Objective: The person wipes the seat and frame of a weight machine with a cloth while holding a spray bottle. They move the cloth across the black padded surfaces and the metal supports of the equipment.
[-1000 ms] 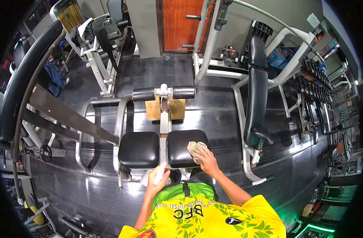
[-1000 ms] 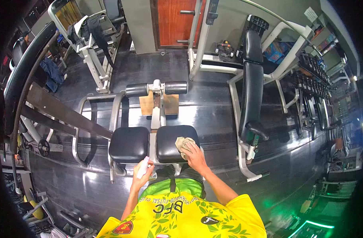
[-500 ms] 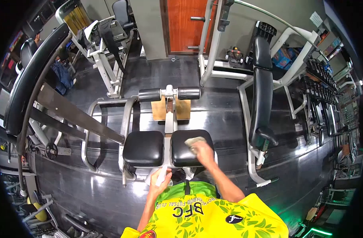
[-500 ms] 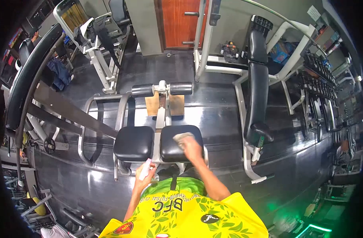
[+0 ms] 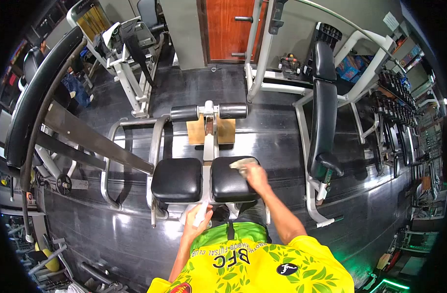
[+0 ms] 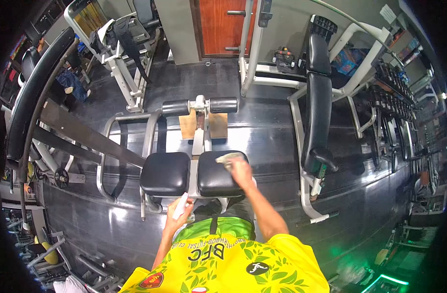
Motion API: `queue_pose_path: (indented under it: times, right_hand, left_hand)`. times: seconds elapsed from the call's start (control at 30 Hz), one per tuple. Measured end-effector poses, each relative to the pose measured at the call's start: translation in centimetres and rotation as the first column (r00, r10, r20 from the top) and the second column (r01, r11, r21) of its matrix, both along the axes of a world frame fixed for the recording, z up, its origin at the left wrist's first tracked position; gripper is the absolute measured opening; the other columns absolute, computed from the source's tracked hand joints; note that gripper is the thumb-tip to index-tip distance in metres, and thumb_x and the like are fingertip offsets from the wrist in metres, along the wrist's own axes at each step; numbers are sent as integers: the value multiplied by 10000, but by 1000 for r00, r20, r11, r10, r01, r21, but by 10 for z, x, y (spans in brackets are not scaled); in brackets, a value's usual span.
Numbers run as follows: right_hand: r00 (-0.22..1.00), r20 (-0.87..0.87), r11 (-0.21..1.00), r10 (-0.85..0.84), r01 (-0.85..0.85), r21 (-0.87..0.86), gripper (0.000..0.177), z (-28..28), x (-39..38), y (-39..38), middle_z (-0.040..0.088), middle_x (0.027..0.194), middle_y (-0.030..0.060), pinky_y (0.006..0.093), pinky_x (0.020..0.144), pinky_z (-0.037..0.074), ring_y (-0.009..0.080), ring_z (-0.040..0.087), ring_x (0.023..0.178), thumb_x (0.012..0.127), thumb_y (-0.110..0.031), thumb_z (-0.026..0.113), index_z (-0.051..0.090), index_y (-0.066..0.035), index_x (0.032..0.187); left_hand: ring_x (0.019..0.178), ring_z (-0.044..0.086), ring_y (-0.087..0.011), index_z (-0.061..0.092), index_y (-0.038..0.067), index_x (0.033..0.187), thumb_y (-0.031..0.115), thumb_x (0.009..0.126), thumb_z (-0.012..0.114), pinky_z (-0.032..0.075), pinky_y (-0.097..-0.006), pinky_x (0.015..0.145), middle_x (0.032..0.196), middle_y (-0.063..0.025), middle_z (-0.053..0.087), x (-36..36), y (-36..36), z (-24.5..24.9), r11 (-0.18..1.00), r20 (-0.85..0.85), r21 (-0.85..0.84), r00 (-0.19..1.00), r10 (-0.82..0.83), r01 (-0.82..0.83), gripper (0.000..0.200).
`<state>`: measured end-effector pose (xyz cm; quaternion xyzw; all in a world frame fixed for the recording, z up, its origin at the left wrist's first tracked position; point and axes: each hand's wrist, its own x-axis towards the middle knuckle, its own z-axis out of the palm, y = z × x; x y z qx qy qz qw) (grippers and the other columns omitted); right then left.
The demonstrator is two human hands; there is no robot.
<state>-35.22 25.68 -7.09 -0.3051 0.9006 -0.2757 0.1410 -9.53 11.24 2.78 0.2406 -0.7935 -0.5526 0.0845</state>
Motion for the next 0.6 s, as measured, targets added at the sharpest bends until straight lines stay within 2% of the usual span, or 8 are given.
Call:
queue_pose_path:
  times: [0.1,0.17,0.23,0.3,0.33,0.47,0.53,0.6]
  right_hand:
    - [977,-13,928,214,-207,-310,238,-13,53,-56,674,1049,92,402,858,517,281,625,1016,786,-94,637,698,-185,997]
    - [913,-165,894,373,-401,-199,239,-18,75,-76,673,1033,49,379,858,520,261,613,1045,769,-79,636,695,-181,978]
    - [904,-187,884,385,-419,-208,209,-15,68,-74,675,1021,38,360,856,524,245,618,1033,762,-106,644,698,-179,951]
    - [913,-145,899,382,-404,-170,161,-15,42,-61,676,1026,34,354,862,525,232,619,1033,774,-161,626,704,-178,914]
    - [905,-179,907,385,-407,-107,207,-19,22,-51,662,1062,50,372,858,529,252,608,1054,791,-95,592,695,-172,953]
    - [983,-99,978,152,-135,160,279,-40,-53,6,666,1087,108,384,876,520,298,637,1005,810,-103,570,712,-186,1035]
    - [999,-26,959,38,-29,283,270,-47,-77,15,674,1037,139,432,810,538,323,661,932,835,-116,550,706,-187,1043]
    - [994,58,957,-89,69,280,232,-44,-79,-4,675,1007,153,447,772,538,346,660,908,849,-162,563,704,-174,1033]
  left_hand:
    - [615,562,-76,654,19,988,104,827,679,459,-244,577,776,-42,656,2,5,-2,994,64,94,996,57,-63,184]
    - [607,548,-95,668,30,980,103,827,679,439,-268,559,746,-50,636,-3,6,3,996,-37,73,998,50,-47,170]
    - [624,573,-109,666,23,979,92,824,678,452,-269,570,775,-63,650,-2,3,7,999,20,50,1000,21,-22,170]
    - [622,576,-119,666,21,973,87,822,678,452,-269,571,769,-70,644,-3,4,4,999,30,38,1000,8,-10,165]
    - [612,572,-122,668,20,968,84,818,682,448,-275,563,758,-75,637,-5,5,2,1000,-25,28,1000,8,-7,163]
    - [607,581,-135,669,17,968,94,822,685,450,-284,560,755,-73,637,-5,6,8,999,42,4,998,-41,40,166]
    - [610,583,-135,669,17,971,96,824,684,451,-284,562,757,-71,639,-4,5,12,999,73,34,997,-39,36,168]
    - [612,584,-136,669,16,974,99,827,683,452,-285,564,758,-69,640,0,7,11,998,111,65,993,-30,23,169]
